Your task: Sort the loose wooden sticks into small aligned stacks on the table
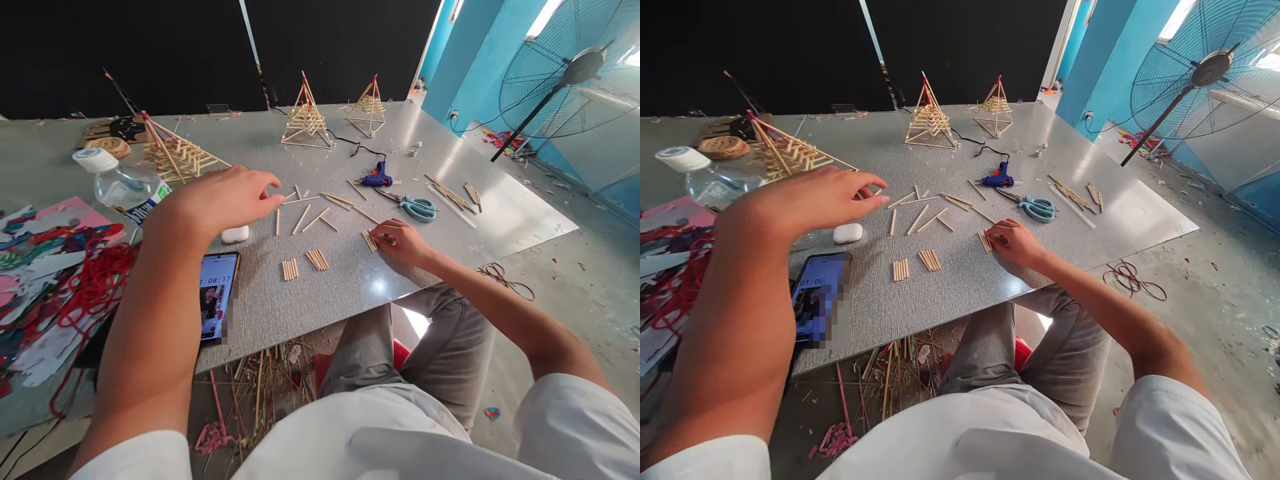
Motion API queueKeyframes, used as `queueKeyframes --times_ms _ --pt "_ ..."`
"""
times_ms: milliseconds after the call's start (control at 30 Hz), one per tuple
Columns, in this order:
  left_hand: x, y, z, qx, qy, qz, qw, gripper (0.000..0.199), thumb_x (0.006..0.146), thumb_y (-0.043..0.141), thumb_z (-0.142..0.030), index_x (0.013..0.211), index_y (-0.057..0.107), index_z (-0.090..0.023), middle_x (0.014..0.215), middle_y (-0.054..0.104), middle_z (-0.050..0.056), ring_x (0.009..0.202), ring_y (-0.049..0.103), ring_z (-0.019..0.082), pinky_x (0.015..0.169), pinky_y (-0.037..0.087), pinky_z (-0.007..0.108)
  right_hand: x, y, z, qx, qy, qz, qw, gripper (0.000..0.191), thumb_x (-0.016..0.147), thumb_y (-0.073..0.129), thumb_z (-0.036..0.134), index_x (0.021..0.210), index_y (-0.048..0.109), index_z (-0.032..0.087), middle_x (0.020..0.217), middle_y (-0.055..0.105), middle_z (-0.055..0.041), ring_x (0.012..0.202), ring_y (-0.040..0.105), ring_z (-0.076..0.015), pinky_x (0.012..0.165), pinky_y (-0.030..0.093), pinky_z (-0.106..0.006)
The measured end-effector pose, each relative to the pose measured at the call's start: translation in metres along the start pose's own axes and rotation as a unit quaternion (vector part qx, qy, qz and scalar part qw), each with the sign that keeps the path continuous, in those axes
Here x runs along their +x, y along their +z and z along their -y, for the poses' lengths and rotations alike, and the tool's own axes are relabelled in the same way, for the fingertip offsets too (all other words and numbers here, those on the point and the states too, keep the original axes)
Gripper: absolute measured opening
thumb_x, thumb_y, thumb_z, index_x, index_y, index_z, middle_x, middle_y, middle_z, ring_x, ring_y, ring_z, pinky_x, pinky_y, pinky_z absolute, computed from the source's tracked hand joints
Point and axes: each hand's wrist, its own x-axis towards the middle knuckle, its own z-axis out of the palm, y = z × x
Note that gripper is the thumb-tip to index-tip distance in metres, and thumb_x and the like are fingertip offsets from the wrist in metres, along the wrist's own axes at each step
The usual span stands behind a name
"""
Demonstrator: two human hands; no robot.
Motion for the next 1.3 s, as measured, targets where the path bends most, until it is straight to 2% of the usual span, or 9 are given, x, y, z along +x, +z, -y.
queueKeyframes --times_ms 233,333,500,600,700,833,967,1133,1300 --pt "-0.018 -0.019 0.01 -0.033 -0.029 -0.033 0.998 0.061 0.106 0.045 -0.05 0.158 0.064 -0.023 0.137 0.081 0.012 0.125 0.073 0.033 0.112 0.053 0.045 -0.003 -0.002 0.003 0.03 -0.005 -0.009 0.999 0.025 0.106 0.062 0.035 0.115 0.083 0.025 0.114 0.084 -0.0132 0.092 0.073 -0.0266 0.078 0.062 -0.041" --pt "-0.012 -0.017 0.019 -0.045 -0.029 -0.025 0.998 0.064 0.104 0.046 -0.053 0.158 0.065 -0.025 0.134 0.082 0.009 0.126 0.075 0.033 0.111 0.054 0.044 -0.005 0.0 0.001 0.037 -0.012 -0.042 0.998 0.024 0.105 0.062 0.034 0.113 0.082 0.025 0.11 0.085 -0.0125 0.091 0.074 -0.0277 0.074 0.063 -0.042" --pt "-0.001 -0.011 0.042 -0.046 -0.048 -0.029 0.997 0.064 0.102 0.048 -0.055 0.157 0.067 -0.027 0.124 0.086 0.008 0.121 0.077 0.032 0.105 0.056 0.042 -0.01 -0.001 0.002 0.027 0.001 -0.122 0.992 0.022 0.101 0.06 0.028 0.11 0.081 0.029 0.099 0.083 -0.0097 0.088 0.074 -0.0296 0.077 0.063 -0.048" --pt "-0.005 -0.013 0.052 -0.052 -0.045 -0.048 0.996 0.064 0.103 0.046 -0.054 0.156 0.067 -0.025 0.119 0.086 0.007 0.118 0.076 0.029 0.106 0.056 0.042 -0.011 -0.002 0.004 0.021 0.011 -0.167 0.986 0.024 0.1 0.058 0.025 0.108 0.079 0.031 0.094 0.08 -0.0084 0.081 0.072 -0.0284 0.077 0.062 -0.048" --pt "-0.012 -0.017 0.052 -0.061 -0.046 -0.064 0.995 0.064 0.105 0.043 -0.052 0.156 0.065 -0.022 0.123 0.084 0.006 0.12 0.074 0.027 0.108 0.054 0.04 -0.005 -0.003 0.006 0.013 0.01 -0.178 0.984 0.026 0.098 0.055 0.023 0.111 0.078 0.03 0.094 0.08 -0.0087 0.078 0.07 -0.027 0.076 0.062 -0.048" --pt "-0.022 -0.023 0.043 -0.064 -0.05 -0.066 0.994 0.062 0.106 0.044 -0.051 0.158 0.063 -0.024 0.13 0.083 0.004 0.123 0.073 0.024 0.109 0.052 0.037 0.022 -0.005 0.01 0.002 -0.004 -0.174 0.985 0.027 0.099 0.054 0.023 0.114 0.076 0.027 0.098 0.081 -0.0102 0.082 0.071 -0.0273 0.078 0.062 -0.047" --pt "-0.03 -0.027 0.038 -0.054 -0.044 -0.084 0.994 0.059 0.107 0.043 -0.052 0.157 0.063 -0.028 0.129 0.084 0.001 0.128 0.07 0.025 0.113 0.051 0.037 0.067 -0.005 0.011 -0.022 -0.021 -0.165 0.986 0.027 0.101 0.053 0.023 0.117 0.075 0.025 0.103 0.08 -0.0123 0.091 0.073 -0.0285 0.085 0.061 -0.047" --pt "-0.037 -0.031 0.04 -0.055 -0.017 -0.106 0.993 0.057 0.107 0.044 -0.053 0.155 0.064 -0.029 0.125 0.085 0.001 0.127 0.068 0.025 0.12 0.047 0.042 0.127 0.008 -0.002 -0.068 -0.021 -0.086 0.994 0.031 0.099 0.054 0.021 0.122 0.075 0.022 0.112 0.079 -0.0155 0.103 0.072 -0.0332 0.098 0.058 -0.053" --pt "-0.044 -0.036 0.037 -0.06 -0.044 -0.097 0.992 0.058 0.109 0.046 -0.054 0.159 0.061 -0.03 0.13 0.085 0.002 0.124 0.071 0.025 0.117 0.049 0.039 0.174 0.022 -0.017 -0.117 -0.031 -0.02 0.992 0.034 0.1 0.053 0.025 0.124 0.077 0.02 0.117 0.078 -0.0171 0.112 0.069 -0.0346 0.099 0.056 -0.052"
